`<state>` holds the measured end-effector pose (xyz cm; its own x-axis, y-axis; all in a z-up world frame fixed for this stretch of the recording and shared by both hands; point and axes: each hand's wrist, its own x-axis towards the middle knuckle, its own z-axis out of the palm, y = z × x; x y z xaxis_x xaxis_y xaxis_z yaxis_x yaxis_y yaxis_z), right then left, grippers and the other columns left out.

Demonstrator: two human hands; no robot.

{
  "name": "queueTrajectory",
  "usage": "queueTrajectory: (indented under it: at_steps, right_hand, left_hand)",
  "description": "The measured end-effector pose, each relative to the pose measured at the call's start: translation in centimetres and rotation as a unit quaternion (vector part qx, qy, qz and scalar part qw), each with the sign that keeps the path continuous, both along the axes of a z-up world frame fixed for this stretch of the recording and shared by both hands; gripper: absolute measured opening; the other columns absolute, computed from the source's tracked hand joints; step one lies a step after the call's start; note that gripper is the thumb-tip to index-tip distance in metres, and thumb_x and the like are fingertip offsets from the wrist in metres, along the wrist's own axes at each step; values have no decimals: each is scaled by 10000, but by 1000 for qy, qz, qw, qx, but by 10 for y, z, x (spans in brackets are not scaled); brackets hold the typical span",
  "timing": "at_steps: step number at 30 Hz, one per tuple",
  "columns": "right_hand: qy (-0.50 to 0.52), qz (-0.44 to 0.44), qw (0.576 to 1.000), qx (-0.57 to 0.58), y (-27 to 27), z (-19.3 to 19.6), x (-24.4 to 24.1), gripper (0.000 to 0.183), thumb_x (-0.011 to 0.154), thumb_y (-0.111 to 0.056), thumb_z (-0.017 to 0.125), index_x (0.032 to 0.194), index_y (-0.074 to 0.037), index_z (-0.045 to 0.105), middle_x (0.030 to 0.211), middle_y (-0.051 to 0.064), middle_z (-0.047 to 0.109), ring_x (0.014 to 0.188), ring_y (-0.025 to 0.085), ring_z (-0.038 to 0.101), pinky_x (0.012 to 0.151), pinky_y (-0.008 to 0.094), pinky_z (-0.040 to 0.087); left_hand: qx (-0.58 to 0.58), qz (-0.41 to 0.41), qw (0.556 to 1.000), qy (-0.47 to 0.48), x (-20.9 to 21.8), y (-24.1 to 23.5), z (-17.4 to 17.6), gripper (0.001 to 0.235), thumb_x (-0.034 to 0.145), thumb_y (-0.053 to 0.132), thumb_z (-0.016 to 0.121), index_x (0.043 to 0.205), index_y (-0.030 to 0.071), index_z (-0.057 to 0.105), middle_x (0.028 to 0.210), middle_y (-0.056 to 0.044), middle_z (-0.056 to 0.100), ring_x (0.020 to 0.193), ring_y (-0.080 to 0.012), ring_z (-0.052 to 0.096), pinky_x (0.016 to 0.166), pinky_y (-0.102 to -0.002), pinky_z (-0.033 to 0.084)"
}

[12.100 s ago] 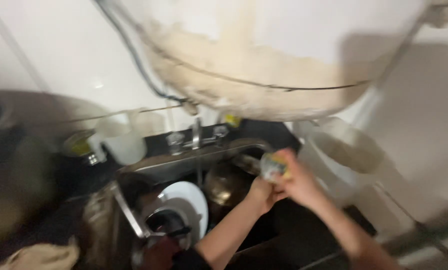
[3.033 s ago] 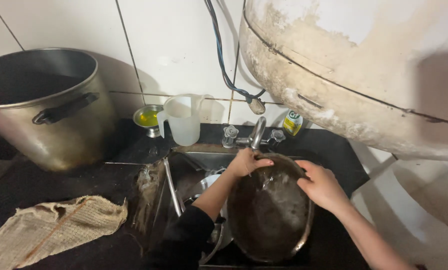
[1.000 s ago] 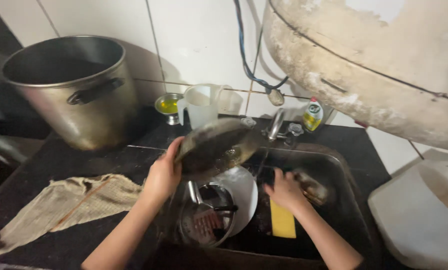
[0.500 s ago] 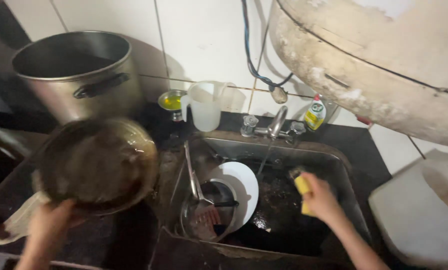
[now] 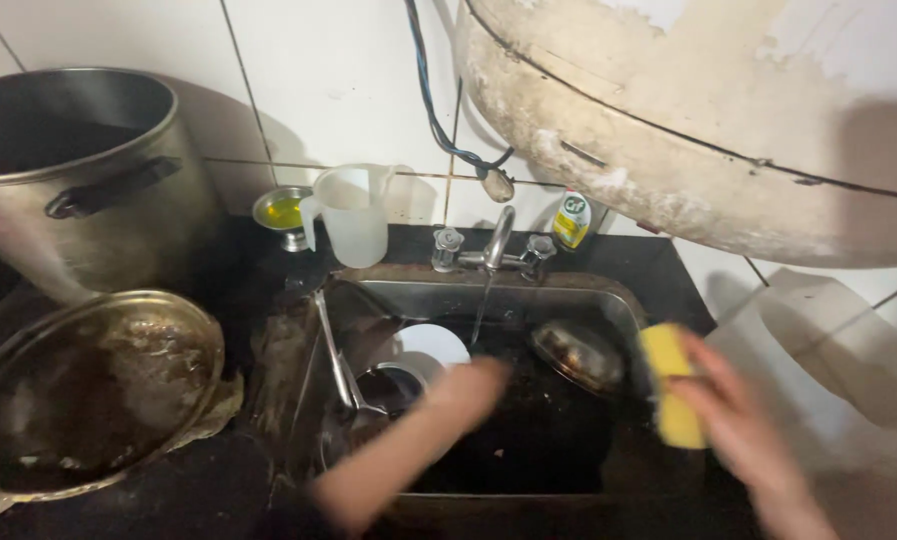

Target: Stir food in a pot and then wash various kitchenware items in a sink.

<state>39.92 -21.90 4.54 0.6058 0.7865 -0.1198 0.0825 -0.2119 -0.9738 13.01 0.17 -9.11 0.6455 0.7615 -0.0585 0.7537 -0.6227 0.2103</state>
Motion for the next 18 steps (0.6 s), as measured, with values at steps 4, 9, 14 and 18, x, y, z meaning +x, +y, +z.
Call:
queueTrajectory:
  at_steps: [4, 9, 14, 18]
  right_hand:
    - [-315, -27, 944, -93, -44, 107, 22, 697, 876, -32, 641, 1558, -101, 520, 971, 240, 721, 653, 323, 638, 528, 387, 461]
    - [-404, -51, 848, -338, -45, 113, 137, 661, 811, -314, 673, 1463, -214, 616, 1164, 89, 808, 1009, 303, 742, 897, 382, 532]
    - [-516, 181, 665, -509, -17, 48, 238, 535, 842, -617, 600, 1352, -465, 657, 1426, -128, 663, 1387, 175, 578, 1204, 344, 405]
    - [-446, 203, 751, -442, 6, -41, 269, 496, 809, -380, 733, 1268, -193, 741, 1235, 103, 756, 1192, 318, 692, 1007, 430, 533]
  left_hand:
    - [268, -278, 905, -178, 153, -25, -98, 182, 917, 169, 546, 1029, 96, 671, 962, -135, 647, 810, -313, 602, 751, -466, 470]
    - [460, -254, 812, -254, 187, -6, -95, 151, 880, 158, 617, 1013, 110, 669, 842, -64, 562, 748, -240, 520, 877, -471, 457]
    - [323, -358, 806, -344, 163, 43, -68, 169, 990, 162, 600, 903, 138, 742, 852, -92, 692, 879, -297, 676, 793, -441, 557]
    - [325, -301, 839, -316, 82, -6, 43, 133, 977, 232, 651, 1071, 172, 724, 972, -79, 702, 1023, -301, 681, 822, -399, 567]
